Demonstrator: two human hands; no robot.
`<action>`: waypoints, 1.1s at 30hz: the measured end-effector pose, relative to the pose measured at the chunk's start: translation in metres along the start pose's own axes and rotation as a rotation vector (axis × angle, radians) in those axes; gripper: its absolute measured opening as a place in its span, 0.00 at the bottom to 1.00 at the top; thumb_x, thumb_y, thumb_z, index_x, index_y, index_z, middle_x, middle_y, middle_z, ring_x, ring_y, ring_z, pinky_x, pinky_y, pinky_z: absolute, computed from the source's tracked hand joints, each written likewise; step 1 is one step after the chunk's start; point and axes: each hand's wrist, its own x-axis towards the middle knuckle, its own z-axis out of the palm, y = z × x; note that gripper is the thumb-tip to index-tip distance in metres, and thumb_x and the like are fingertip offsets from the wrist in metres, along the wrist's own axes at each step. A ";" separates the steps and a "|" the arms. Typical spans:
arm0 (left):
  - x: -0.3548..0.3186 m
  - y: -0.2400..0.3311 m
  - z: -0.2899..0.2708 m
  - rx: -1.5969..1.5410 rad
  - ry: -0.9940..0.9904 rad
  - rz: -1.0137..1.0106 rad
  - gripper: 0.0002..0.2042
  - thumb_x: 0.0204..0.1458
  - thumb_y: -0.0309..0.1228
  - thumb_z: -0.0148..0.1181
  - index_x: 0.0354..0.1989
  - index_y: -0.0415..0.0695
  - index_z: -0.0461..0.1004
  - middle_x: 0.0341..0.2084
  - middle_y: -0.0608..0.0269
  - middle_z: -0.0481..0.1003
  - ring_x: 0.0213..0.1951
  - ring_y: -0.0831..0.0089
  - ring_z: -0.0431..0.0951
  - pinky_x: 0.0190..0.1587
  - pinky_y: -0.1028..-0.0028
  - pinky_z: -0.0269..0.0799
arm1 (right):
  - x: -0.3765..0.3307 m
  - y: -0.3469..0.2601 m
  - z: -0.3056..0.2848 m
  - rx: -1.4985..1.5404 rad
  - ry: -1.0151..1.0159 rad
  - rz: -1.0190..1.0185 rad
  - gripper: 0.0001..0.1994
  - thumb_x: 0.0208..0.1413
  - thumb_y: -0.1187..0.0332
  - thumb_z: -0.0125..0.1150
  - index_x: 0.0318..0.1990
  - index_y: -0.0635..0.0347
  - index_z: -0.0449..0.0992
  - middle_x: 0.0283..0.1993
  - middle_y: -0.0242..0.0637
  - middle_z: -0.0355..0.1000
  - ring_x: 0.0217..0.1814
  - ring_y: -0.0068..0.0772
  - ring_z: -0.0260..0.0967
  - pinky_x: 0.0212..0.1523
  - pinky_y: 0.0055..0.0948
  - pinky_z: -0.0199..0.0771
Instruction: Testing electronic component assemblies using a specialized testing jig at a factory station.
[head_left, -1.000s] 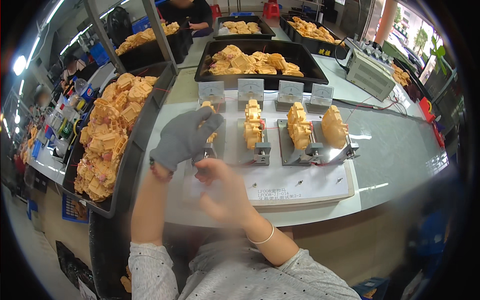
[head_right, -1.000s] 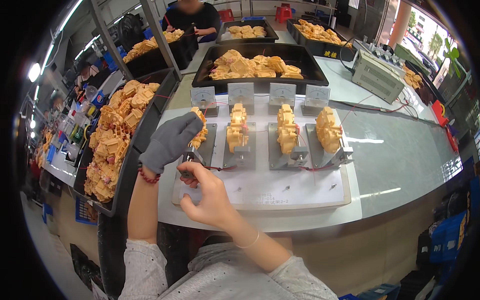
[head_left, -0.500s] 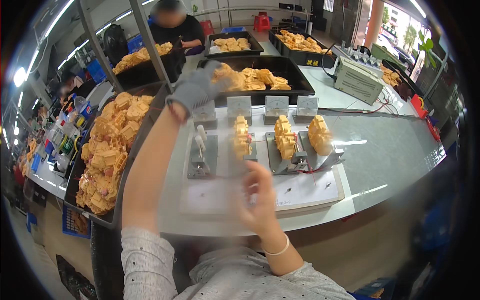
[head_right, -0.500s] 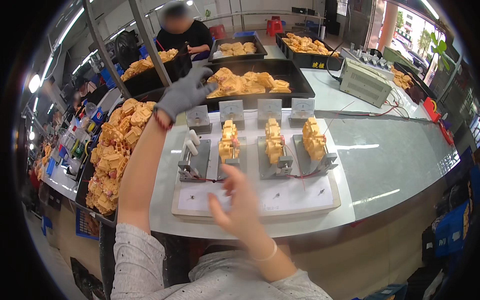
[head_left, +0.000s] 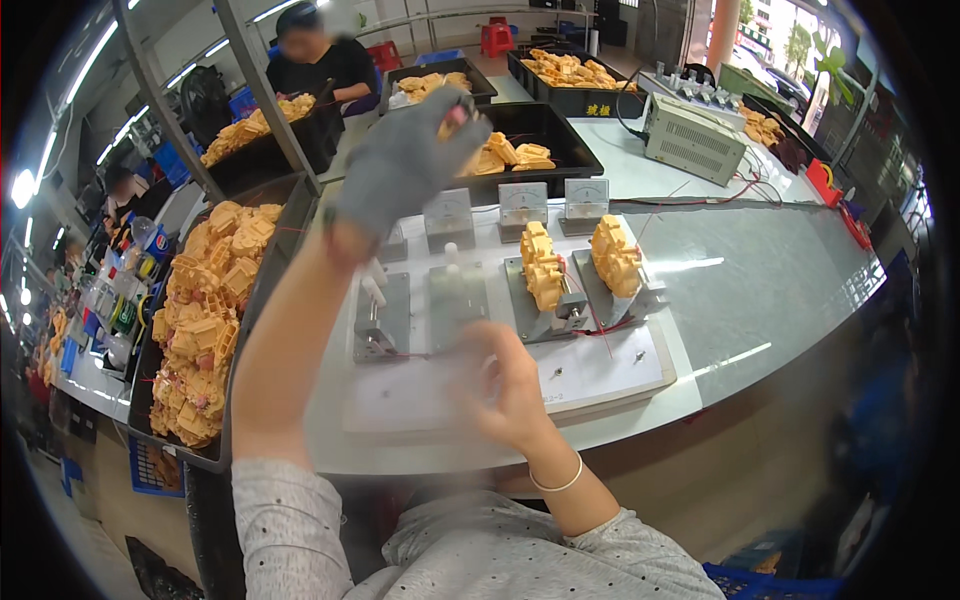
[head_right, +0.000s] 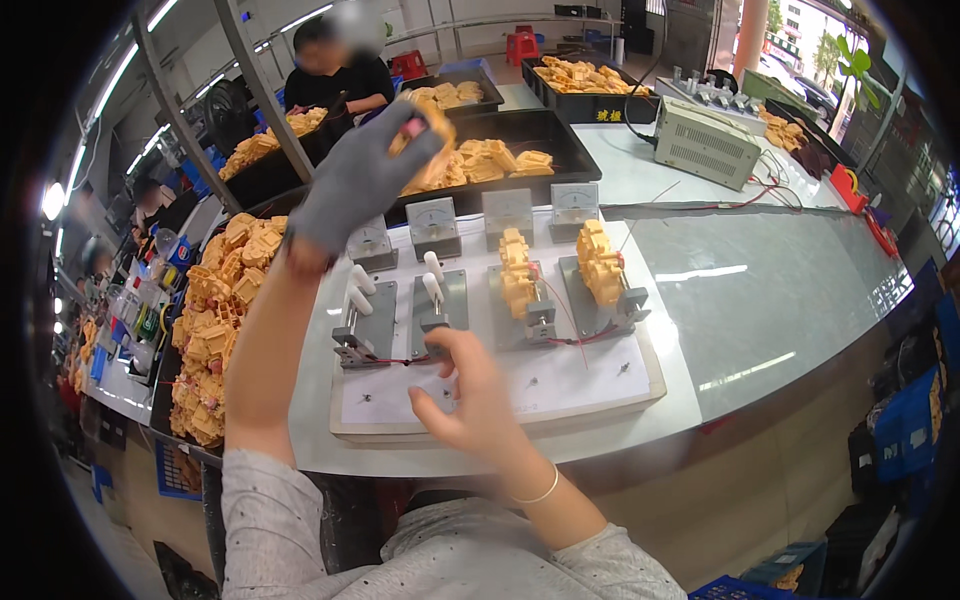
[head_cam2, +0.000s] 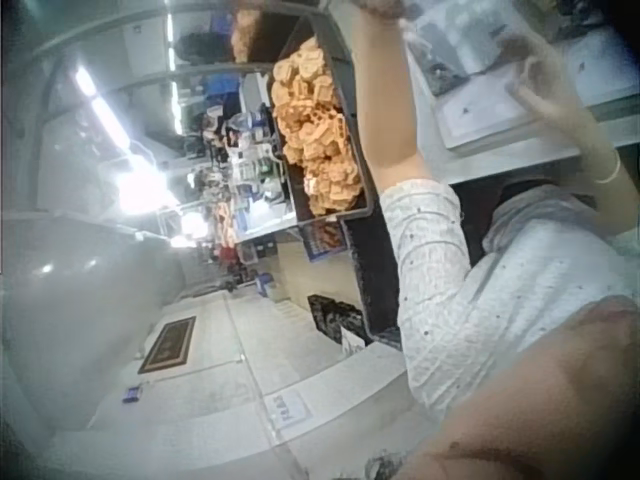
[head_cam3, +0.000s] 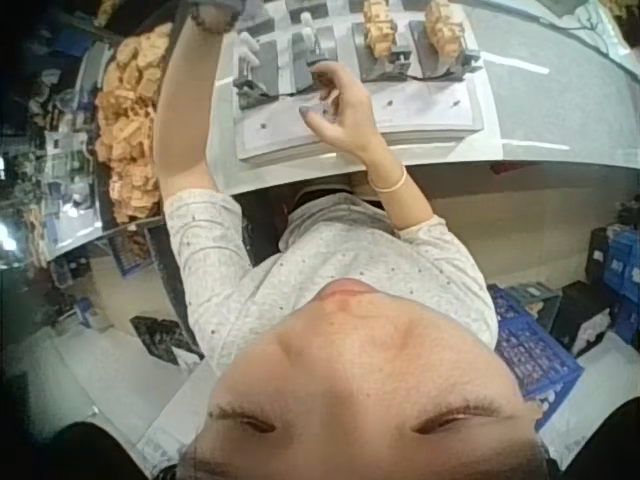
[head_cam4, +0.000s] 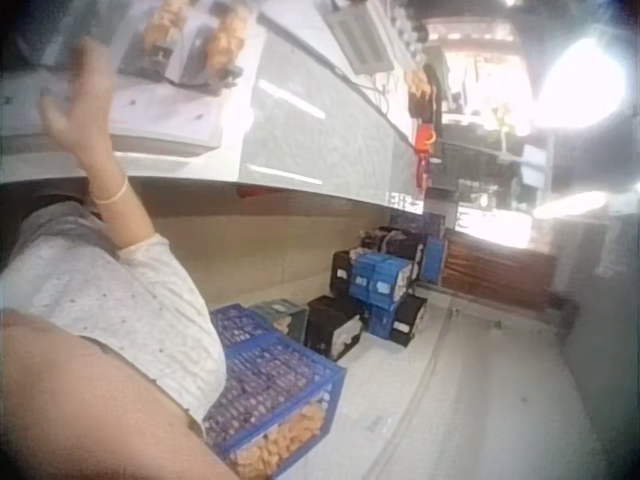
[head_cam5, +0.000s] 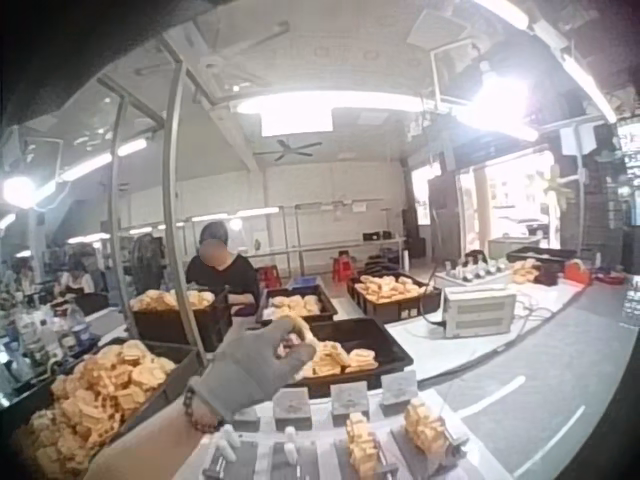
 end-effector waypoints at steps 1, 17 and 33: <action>0.020 -0.003 0.007 0.078 -0.022 0.045 0.22 0.54 0.55 0.50 0.46 0.51 0.70 0.35 0.48 0.78 0.41 0.51 0.79 0.44 0.58 0.72 | -0.001 -0.003 0.003 0.040 0.034 0.065 0.24 0.44 0.73 0.63 0.52 0.60 0.68 0.33 0.37 0.69 0.31 0.28 0.65 0.28 0.26 0.66; -0.020 0.060 0.071 0.232 -0.632 0.176 0.21 0.56 0.53 0.46 0.47 0.53 0.73 0.38 0.56 0.78 0.42 0.57 0.79 0.48 0.60 0.72 | -0.023 0.040 -0.070 0.035 0.302 0.043 0.21 0.37 0.75 0.62 0.44 0.64 0.72 0.36 0.31 0.67 0.31 0.19 0.60 0.32 0.19 0.59; 0.008 0.135 0.138 0.380 -0.839 0.336 0.26 0.56 0.60 0.39 0.48 0.55 0.74 0.42 0.53 0.77 0.44 0.55 0.77 0.46 0.59 0.72 | -0.018 0.036 -0.128 -0.019 0.558 0.197 0.20 0.47 0.74 0.64 0.50 0.61 0.69 0.39 0.35 0.66 0.40 0.25 0.65 0.36 0.20 0.66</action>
